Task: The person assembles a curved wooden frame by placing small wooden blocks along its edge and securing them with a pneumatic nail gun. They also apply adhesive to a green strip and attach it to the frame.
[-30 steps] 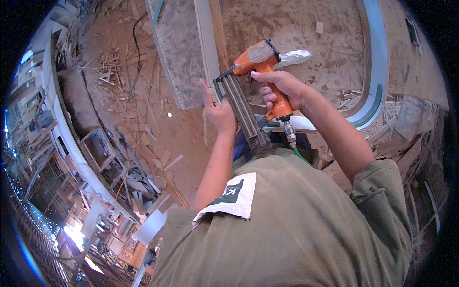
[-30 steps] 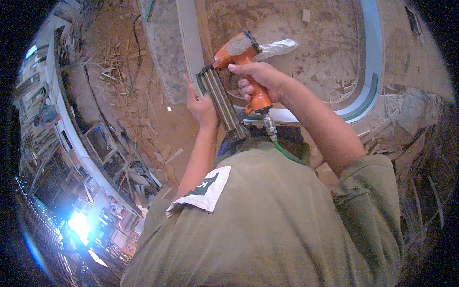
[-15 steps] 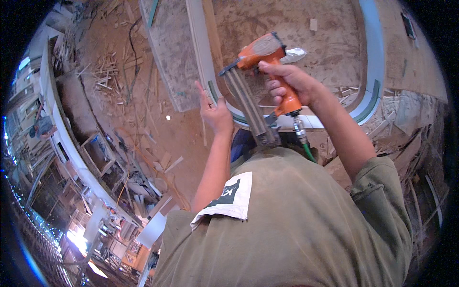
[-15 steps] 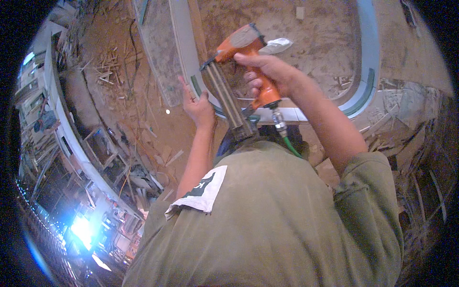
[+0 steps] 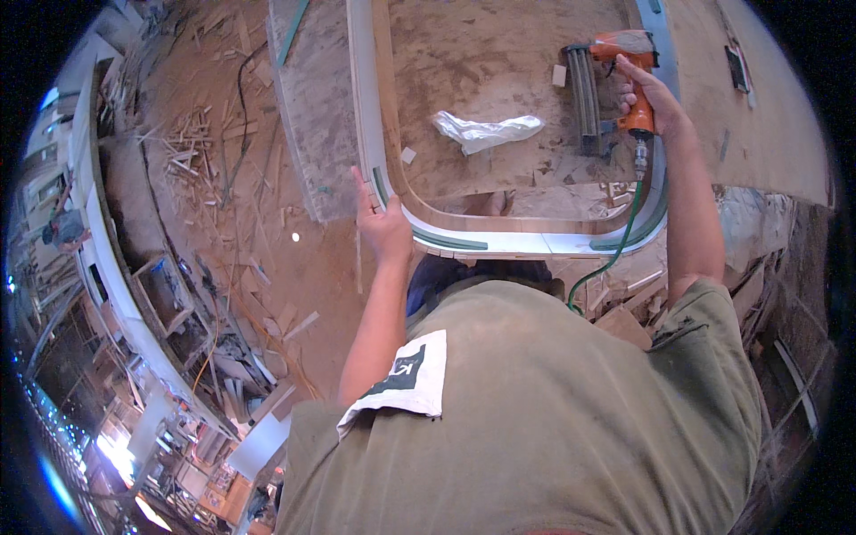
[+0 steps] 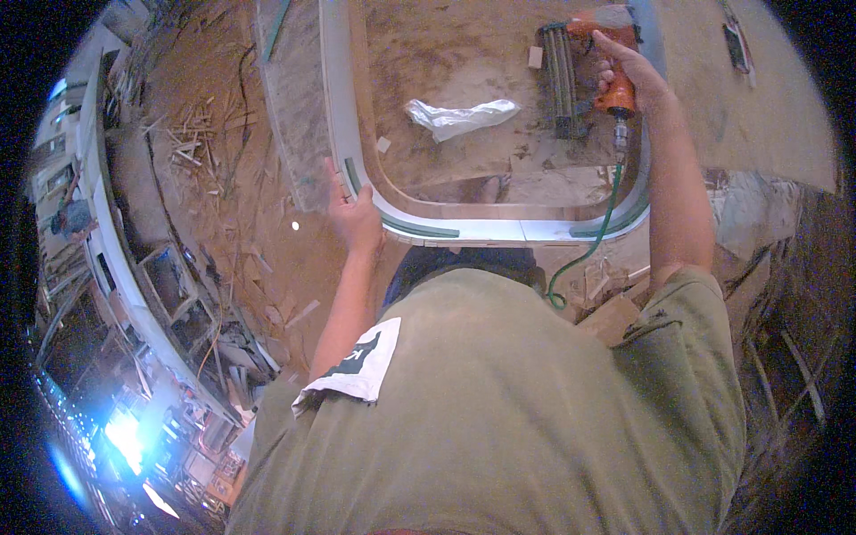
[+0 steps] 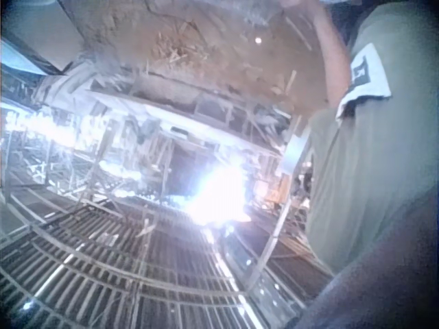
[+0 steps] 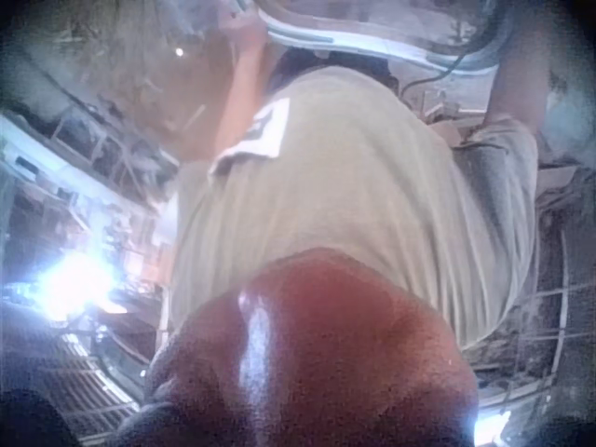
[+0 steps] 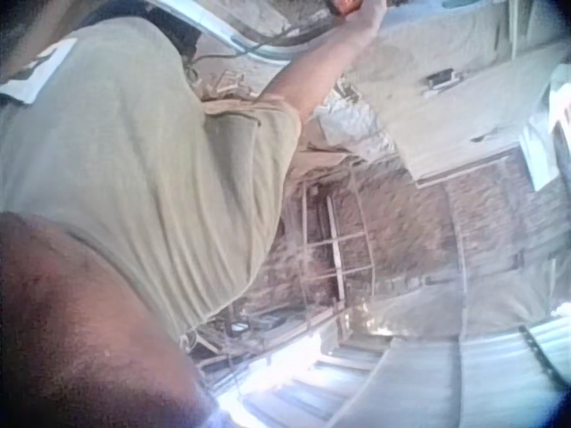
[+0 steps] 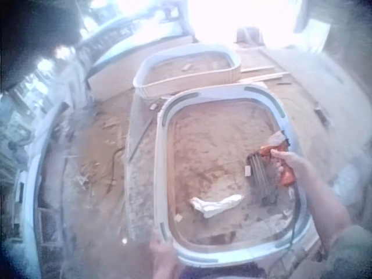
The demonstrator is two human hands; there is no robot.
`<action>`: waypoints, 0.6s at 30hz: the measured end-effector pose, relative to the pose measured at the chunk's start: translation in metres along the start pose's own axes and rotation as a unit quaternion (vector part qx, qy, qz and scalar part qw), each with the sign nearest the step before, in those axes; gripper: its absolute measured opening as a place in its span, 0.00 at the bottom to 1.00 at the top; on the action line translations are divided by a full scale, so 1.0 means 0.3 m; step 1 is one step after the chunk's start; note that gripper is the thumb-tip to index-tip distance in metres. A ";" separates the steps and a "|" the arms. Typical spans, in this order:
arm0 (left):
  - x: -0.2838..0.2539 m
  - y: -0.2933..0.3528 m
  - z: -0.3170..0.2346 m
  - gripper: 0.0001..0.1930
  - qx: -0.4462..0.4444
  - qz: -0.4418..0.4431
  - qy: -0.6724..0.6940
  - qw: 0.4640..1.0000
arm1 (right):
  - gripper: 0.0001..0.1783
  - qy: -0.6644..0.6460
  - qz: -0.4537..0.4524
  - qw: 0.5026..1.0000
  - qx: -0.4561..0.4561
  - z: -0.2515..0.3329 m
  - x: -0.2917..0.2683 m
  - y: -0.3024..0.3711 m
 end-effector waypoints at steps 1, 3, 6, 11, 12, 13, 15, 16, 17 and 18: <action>-0.005 0.005 -0.008 0.42 -0.002 0.001 -0.018 1.000 | 0.25 -0.003 0.034 0.999 0.022 -0.005 -0.023 -0.027; -0.008 0.007 -0.013 0.42 -0.008 0.002 -0.054 0.999 | 0.27 0.024 -0.024 0.999 0.036 -0.040 -0.066 -0.042; -0.007 0.002 -0.024 0.42 0.014 -0.004 -0.036 0.999 | 0.28 0.181 -0.113 0.977 -0.027 -0.060 -0.090 -0.016; -0.022 0.023 -0.038 0.43 0.011 -0.021 -0.062 0.998 | 0.19 0.523 -0.172 0.736 -0.395 -0.028 0.126 0.261; -0.022 0.017 0.008 0.43 0.008 -0.025 -0.018 1.000 | 0.17 0.491 -0.059 0.788 -0.367 -0.108 0.233 0.313; -0.011 0.006 0.030 0.43 0.007 -0.018 0.029 0.999 | 0.16 0.451 0.044 0.827 -0.332 -0.214 0.335 0.366; 0.000 -0.003 0.036 0.42 -0.006 0.002 0.035 0.999 | 0.14 0.362 0.213 0.876 -0.239 -0.469 0.537 0.470; 0.004 -0.009 0.035 0.42 -0.012 0.011 0.038 0.999 | 0.13 0.389 0.242 0.855 -0.242 -0.556 0.638 0.521; 0.003 -0.014 0.036 0.42 -0.005 0.008 0.031 0.999 | 0.14 0.411 0.251 0.834 -0.270 -0.596 0.708 0.563; 0.003 -0.012 0.039 0.42 0.000 0.006 0.023 1.000 | 0.15 0.432 0.259 0.812 -0.294 -0.630 0.752 0.593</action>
Point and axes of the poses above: each hand's wrist, its own y-axis away from the middle knuckle, its own x-axis out of the palm, z = x × y, the point moved 4 cm from there along -y, towards the middle knuckle, and after that the axes turned 8 degrees about -y, right-handed, at the moved point
